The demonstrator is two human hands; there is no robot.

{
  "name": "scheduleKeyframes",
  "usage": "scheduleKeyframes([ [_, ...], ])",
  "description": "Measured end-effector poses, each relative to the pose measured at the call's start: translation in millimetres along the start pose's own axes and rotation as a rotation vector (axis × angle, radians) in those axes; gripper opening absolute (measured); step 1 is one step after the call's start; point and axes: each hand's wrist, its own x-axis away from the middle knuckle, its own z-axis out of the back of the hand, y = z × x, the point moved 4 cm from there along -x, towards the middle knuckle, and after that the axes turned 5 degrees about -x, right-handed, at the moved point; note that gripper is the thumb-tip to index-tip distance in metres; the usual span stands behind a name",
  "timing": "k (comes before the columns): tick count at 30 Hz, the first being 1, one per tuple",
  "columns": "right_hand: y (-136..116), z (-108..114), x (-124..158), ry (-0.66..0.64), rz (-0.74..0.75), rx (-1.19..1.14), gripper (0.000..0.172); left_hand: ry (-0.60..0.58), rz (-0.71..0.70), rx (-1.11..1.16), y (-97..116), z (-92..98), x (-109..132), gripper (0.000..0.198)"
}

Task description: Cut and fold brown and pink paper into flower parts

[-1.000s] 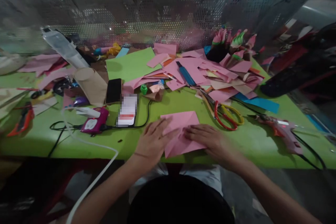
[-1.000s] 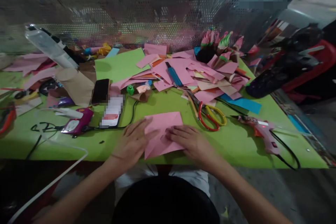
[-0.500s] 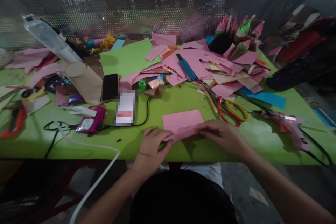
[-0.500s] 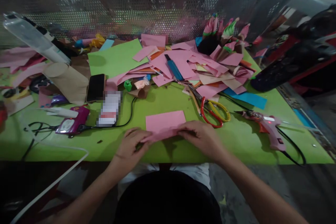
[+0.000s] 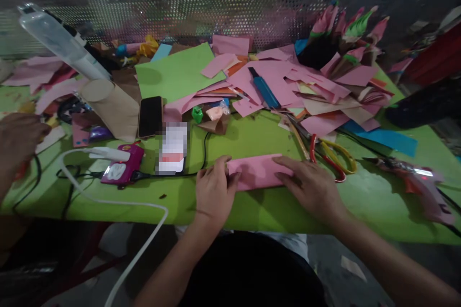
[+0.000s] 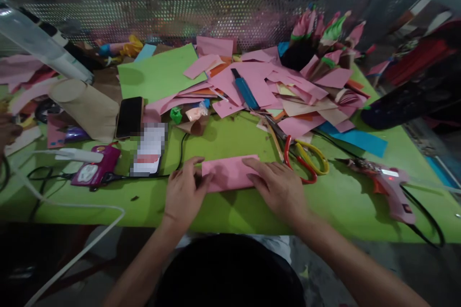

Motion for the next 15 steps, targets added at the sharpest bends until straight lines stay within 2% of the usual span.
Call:
scheduleKeyframes([
  [4, 2.2, 1.1, -3.1, -0.096, 0.047, -0.144, 0.023, -0.065, -0.028, -0.06, 3.5, 1.0, -0.2, 0.003],
  [7, 5.0, 2.4, -4.9, -0.127, 0.023, -0.198, 0.021, -0.062, -0.063, -0.078, 3.8, 2.3, 1.0, 0.007],
  [10, 5.7, 2.1, -4.2, -0.113, 0.04, -0.163, 0.023, -0.03, -0.102, -0.012, 2.8, 4.1, 4.2, 0.002],
  [15, 6.8, -1.4, -0.5, -0.085, 0.036, -0.092, 0.028, 0.027, -0.16, 0.024, 0.7, 5.8, 10.9, 0.012],
])
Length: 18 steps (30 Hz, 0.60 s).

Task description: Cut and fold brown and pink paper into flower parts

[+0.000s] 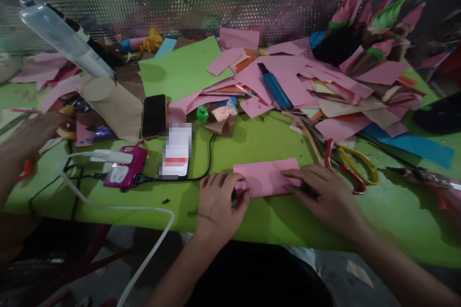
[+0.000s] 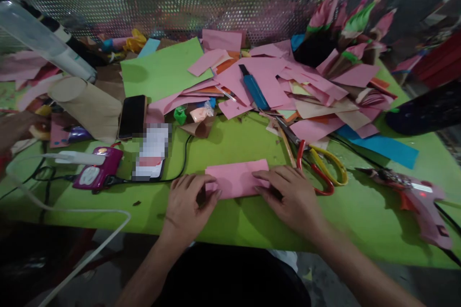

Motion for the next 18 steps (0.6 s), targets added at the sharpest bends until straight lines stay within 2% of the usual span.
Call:
scheduleKeyframes([
  [6, 3.0, -0.9, 1.9, -0.009, -0.045, -0.007, 0.03, 0.085, -0.029, -0.031, -1.2, -1.2, 3.2, 0.016],
  [13, 5.4, -1.7, 2.2, -0.036, -0.074, -0.038, 0.031, 0.163, -0.045, -0.026, -1.4, -0.9, 5.0, 0.012],
  [18, 5.1, -0.7, 2.1, -0.056, -0.095, -0.033, 0.031, 0.177, -0.062, -0.057, -3.3, -2.5, 4.1, 0.016],
])
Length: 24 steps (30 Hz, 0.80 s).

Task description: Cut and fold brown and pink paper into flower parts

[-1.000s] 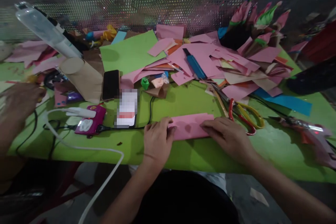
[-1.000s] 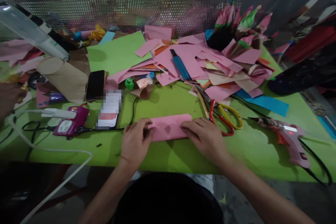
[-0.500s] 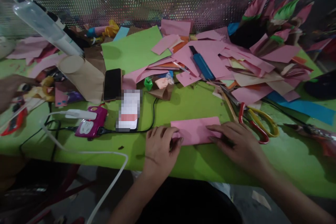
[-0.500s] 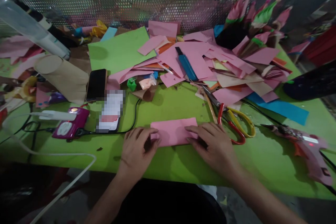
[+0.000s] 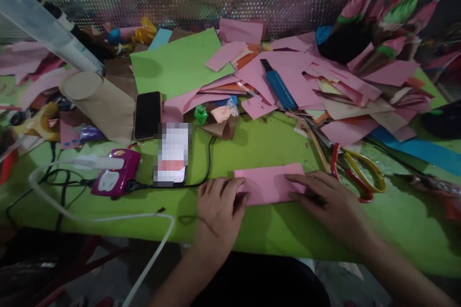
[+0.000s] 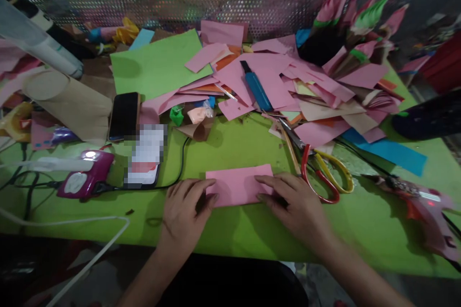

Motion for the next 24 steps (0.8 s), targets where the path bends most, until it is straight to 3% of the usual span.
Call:
scheduleKeyframes([
  [24, -0.4, -3.1, 0.8, -0.053, -0.031, 0.082, 0.031, 0.006, -0.022, -0.018, -1.4, 0.7, -0.6, 0.016],
])
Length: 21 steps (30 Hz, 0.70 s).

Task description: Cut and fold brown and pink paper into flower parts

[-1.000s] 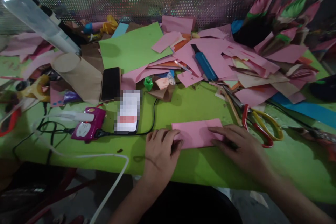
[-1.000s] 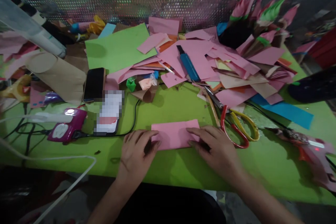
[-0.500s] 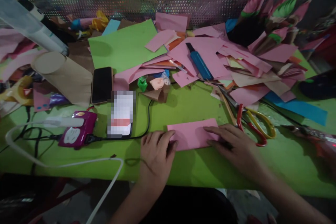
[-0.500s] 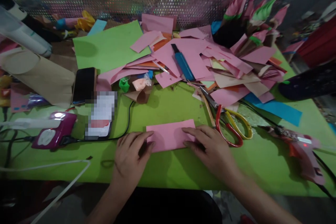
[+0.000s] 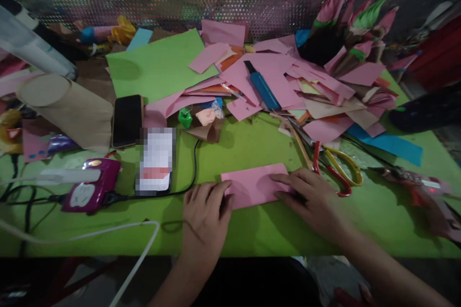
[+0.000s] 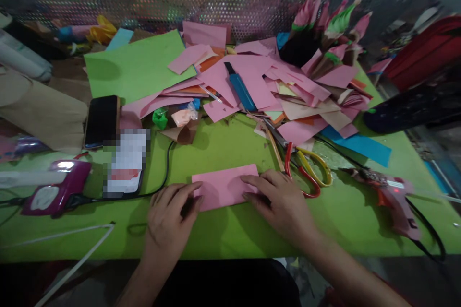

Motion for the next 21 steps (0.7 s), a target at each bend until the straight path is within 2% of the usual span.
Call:
scheduleKeyframes([
  [6, -5.2, 1.5, 4.4, 0.096, 0.076, 0.195, 0.03, -0.01, -0.006, -0.102, 3.6, 3.4, -1.4, 0.017],
  [10, -6.7, -2.2, 5.4, 0.072, 0.146, 0.195, 0.029, 0.031, -0.161, -0.166, 15.5, 1.5, -4.3, 0.021],
  [13, -6.3, -3.4, 5.3, 0.063, 0.171, 0.183, 0.03, -0.085, -0.328, -0.163, 25.3, -4.5, -2.4, 0.023],
  [15, -6.1, -3.6, 4.9, 0.066, 0.167, 0.19, 0.031, -0.163, -0.384, -0.192, 29.0, -5.8, 2.9, 0.024],
  [21, -10.8, 0.3, 2.7, 0.075, 0.13, 0.259, 0.026, -0.316, -0.38, -0.217, 32.3, -1.6, 20.3, 0.053],
])
